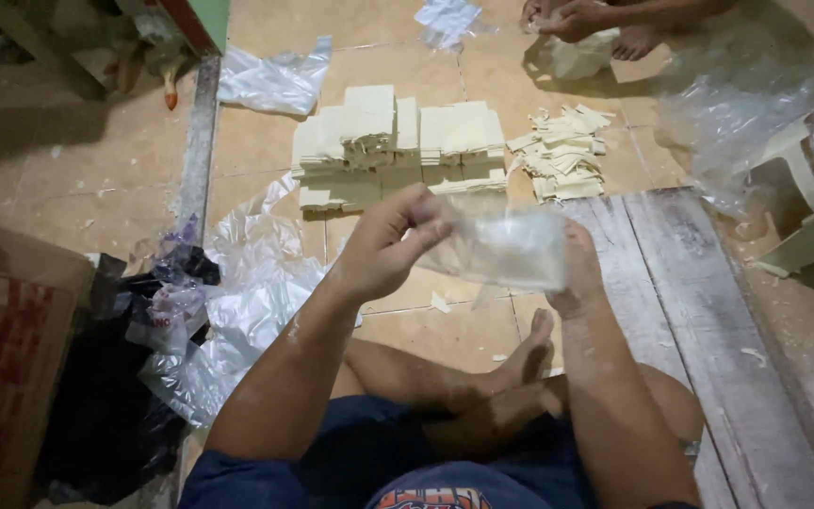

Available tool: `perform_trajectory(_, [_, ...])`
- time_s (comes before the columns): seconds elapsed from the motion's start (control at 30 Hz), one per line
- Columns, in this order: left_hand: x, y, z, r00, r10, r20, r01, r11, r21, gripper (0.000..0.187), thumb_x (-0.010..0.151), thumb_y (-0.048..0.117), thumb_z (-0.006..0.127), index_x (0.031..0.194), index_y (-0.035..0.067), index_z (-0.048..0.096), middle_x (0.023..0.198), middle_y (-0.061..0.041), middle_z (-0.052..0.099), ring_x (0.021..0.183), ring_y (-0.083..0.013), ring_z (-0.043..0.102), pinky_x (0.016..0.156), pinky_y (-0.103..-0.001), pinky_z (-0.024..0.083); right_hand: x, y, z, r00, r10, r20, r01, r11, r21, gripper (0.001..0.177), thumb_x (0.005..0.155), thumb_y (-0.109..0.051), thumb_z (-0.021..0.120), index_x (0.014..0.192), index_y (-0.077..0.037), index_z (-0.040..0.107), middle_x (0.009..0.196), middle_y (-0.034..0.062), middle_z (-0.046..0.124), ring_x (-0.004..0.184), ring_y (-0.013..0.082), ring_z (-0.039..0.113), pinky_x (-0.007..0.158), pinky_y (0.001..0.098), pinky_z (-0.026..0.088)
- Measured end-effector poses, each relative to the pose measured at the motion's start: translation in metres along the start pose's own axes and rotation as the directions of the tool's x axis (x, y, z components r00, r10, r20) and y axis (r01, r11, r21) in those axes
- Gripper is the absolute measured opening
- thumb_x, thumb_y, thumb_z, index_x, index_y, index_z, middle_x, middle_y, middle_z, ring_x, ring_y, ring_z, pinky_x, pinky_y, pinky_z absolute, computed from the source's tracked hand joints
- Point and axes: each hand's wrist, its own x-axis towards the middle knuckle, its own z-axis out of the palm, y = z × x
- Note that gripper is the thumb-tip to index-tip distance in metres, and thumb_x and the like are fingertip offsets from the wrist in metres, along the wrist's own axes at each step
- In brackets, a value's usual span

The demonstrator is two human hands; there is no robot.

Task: The person packages stacks of thin dough sheets by placing them into clear plastic bags and tying them closed.

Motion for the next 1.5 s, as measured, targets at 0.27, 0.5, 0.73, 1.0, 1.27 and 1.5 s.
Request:
perform_trajectory(0.27, [0.010, 0.010, 0.003, 0.983, -0.144, -0.116, 0.147, 0.989, 0.019, 0.024, 0.104, 0.021, 0.060, 0.090, 0.008, 0.074, 0.070, -0.003, 0.066, 0.067, -0.0117, 0.060, 0.064, -0.029, 0.054, -0.026, -0.057, 0.047, 0.725, -0.663, 0.183, 0.675, 0.633, -0.379, 0.009, 0.087, 0.000, 0.061, 0.092, 0.000, 0.068, 0.093, 0.0110, 0.068, 0.084, 0.0291, 0.063, 0.083, 0.0415, 0.050])
perform_trajectory(0.5, [0.012, 0.048, 0.004, 0.840, 0.156, -0.519, -0.128, 0.988, 0.090, 0.029, 0.110, 0.015, 0.049, 0.103, 0.000, 0.072, 0.088, -0.014, 0.074, 0.086, -0.0218, 0.073, 0.077, -0.036, 0.064, -0.027, -0.001, 0.030, 0.993, 0.102, 0.057, -0.104, 0.547, 0.830, 0.014, 0.091, -0.004, 0.062, 0.081, 0.006, 0.065, 0.069, 0.0105, 0.050, 0.069, 0.0238, 0.050, 0.068, 0.0413, 0.045])
perform_trajectory(0.73, [0.019, 0.034, 0.011, 0.765, 0.148, -0.627, -0.254, 0.963, -0.084, 0.031, 0.113, 0.016, 0.041, 0.100, 0.004, 0.066, 0.090, -0.014, 0.074, 0.090, -0.0208, 0.073, 0.084, -0.035, 0.062, -0.025, 0.049, 0.066, 0.900, 0.434, -0.047, -0.129, 0.366, 0.922, 0.091, 0.088, -0.074, 0.054, 0.145, -0.004, 0.046, 0.159, 0.0320, 0.033, 0.147, 0.0496, 0.032, 0.126, 0.0632, 0.017])
perform_trajectory(1.0, [0.008, -0.018, -0.014, 0.621, 0.045, -0.782, -0.027, 0.999, 0.036, 0.026, 0.108, 0.013, 0.053, 0.086, 0.008, 0.063, 0.075, 0.000, 0.061, 0.075, -0.0095, 0.061, 0.070, -0.028, 0.057, -0.048, 0.046, 0.091, 0.962, 0.169, -0.215, -0.024, 0.835, 0.550, 0.009, 0.092, -0.009, 0.077, 0.088, -0.008, 0.070, 0.062, 0.0015, 0.061, 0.054, 0.0139, 0.066, 0.057, 0.0218, 0.059])
perform_trajectory(1.27, [-0.027, -0.049, -0.006, 0.712, 0.217, -0.668, 0.158, 0.877, 0.454, 0.044, 0.090, 0.010, 0.078, 0.126, 0.000, 0.056, 0.114, -0.023, 0.062, 0.103, -0.0378, 0.065, 0.086, -0.042, 0.056, -0.058, 0.026, 0.065, 0.934, 0.076, -0.350, -0.044, 0.994, 0.099, 0.034, 0.100, -0.023, 0.072, 0.071, -0.007, 0.065, 0.054, 0.0059, 0.057, 0.046, 0.0129, 0.057, 0.047, 0.0240, 0.047])
perform_trajectory(1.5, [-0.029, -0.051, 0.031, 0.993, -0.023, -0.112, 0.047, 0.976, 0.214, 0.048, 0.073, 0.019, 0.093, 0.115, 0.007, 0.074, 0.096, -0.011, 0.073, 0.081, -0.0212, 0.072, 0.067, -0.027, 0.056, -0.038, 0.061, 0.057, 0.956, 0.139, -0.257, -0.061, 0.956, 0.288, 0.034, 0.099, -0.017, 0.076, 0.069, -0.009, 0.061, 0.056, 0.0031, 0.055, 0.048, 0.0088, 0.053, 0.047, 0.0224, 0.048])
